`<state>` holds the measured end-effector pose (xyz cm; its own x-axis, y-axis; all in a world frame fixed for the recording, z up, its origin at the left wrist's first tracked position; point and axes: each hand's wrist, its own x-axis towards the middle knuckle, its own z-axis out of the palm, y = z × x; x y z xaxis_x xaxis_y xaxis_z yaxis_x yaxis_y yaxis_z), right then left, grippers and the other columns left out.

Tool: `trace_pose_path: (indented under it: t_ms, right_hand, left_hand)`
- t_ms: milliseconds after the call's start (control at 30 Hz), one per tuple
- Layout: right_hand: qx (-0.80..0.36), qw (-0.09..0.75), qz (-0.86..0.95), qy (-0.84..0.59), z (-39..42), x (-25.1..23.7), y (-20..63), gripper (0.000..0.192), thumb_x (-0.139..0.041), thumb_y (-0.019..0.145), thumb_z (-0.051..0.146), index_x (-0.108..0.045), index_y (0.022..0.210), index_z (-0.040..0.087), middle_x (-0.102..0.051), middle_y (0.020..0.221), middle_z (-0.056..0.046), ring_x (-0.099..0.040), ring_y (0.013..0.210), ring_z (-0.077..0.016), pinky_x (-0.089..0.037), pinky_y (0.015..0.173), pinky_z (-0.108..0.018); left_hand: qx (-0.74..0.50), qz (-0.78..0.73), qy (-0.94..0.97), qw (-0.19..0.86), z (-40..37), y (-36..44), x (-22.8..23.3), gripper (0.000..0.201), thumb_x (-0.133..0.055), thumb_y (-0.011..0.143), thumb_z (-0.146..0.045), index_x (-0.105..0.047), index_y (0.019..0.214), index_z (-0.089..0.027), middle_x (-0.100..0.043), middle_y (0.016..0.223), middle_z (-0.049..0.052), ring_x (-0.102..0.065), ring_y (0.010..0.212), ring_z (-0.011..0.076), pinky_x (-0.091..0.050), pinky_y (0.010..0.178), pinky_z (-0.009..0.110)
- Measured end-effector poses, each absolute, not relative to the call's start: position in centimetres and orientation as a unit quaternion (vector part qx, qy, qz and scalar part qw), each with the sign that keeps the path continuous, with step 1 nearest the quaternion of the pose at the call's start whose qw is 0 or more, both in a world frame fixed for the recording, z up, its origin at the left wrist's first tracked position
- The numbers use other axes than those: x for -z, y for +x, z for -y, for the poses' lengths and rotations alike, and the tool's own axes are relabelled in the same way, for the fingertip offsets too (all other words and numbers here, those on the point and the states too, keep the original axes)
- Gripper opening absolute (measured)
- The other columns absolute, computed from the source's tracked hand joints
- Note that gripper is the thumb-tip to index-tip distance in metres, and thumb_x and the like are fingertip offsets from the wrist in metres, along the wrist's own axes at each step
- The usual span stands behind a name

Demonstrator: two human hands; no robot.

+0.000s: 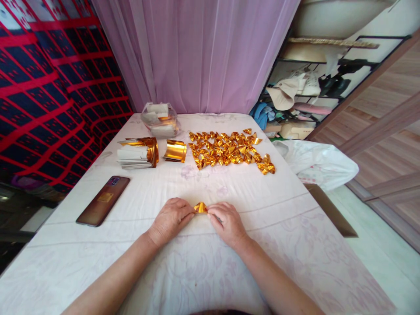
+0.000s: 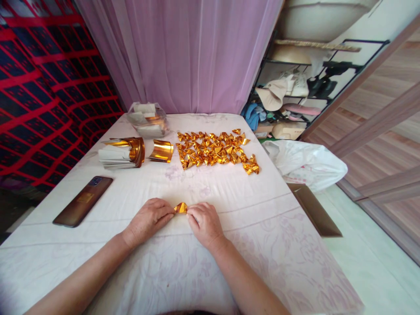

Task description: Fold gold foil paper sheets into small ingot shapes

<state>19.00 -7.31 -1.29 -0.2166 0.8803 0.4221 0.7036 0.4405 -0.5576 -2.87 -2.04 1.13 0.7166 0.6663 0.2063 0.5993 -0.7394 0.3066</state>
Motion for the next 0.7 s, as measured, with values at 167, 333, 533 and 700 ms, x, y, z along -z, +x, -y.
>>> trace_pose_path:
  t_ms: [167, 333, 533, 700]
  right_hand:
    - [-0.119, 0.334, 0.757, -0.549, 7.1, 1.3, 18.9, 0.015, -0.054, 0.088, 0.015, -0.065, 0.079, 0.021, -0.069, 0.081, -0.002, -0.060, 0.080, -0.0175, -0.041, 0.076, -0.030]
    - [-0.107, 0.309, 0.753, -0.571, 6.9, 1.3, 18.9, 0.015, -0.055, 0.088, 0.017, -0.066, 0.078, 0.021, -0.069, 0.078, -0.002, -0.060, 0.078, -0.0173, -0.039, 0.074, -0.029]
    - [-0.090, 0.272, 0.743, -0.605, 6.7, 1.0, 18.6, 0.012, -0.058, 0.086, 0.017, -0.065, 0.078, 0.022, -0.070, 0.077, -0.001, -0.061, 0.076, -0.0173, -0.037, 0.072, -0.029]
    - [-0.077, 0.266, 0.731, -0.624, 6.5, 0.9, 18.2, 0.008, -0.058, 0.085, 0.017, -0.062, 0.080, 0.023, -0.067, 0.071, 0.002, -0.060, 0.071, -0.0169, -0.035, 0.069, -0.029]
  left_hand:
    - [-0.107, -0.389, 0.906, 0.126, 2.0, -2.0, -1.9, 0.020, -0.051, 0.095, -0.027, -0.069, 0.095, -0.021, -0.071, 0.086, 0.004, -0.062, 0.083, 0.0204, -0.044, 0.081, 0.036]
    - [-0.047, -0.426, 0.893, 0.134, 1.9, -1.2, -3.1, 0.021, -0.049, 0.095, -0.028, -0.069, 0.091, -0.021, -0.070, 0.085, 0.004, -0.063, 0.086, 0.0218, -0.043, 0.080, 0.036]
    - [-0.010, -0.468, 0.875, 0.127, 1.7, -0.5, -3.5, 0.024, -0.047, 0.093, -0.029, -0.068, 0.085, -0.022, -0.071, 0.082, 0.004, -0.063, 0.082, 0.0216, -0.043, 0.074, 0.033]
    - [-0.029, -0.490, 0.864, 0.112, 1.7, -0.2, -3.1, 0.016, -0.051, 0.088, -0.026, -0.065, 0.083, -0.021, -0.071, 0.080, 0.005, -0.064, 0.079, 0.0241, -0.043, 0.070, 0.035]
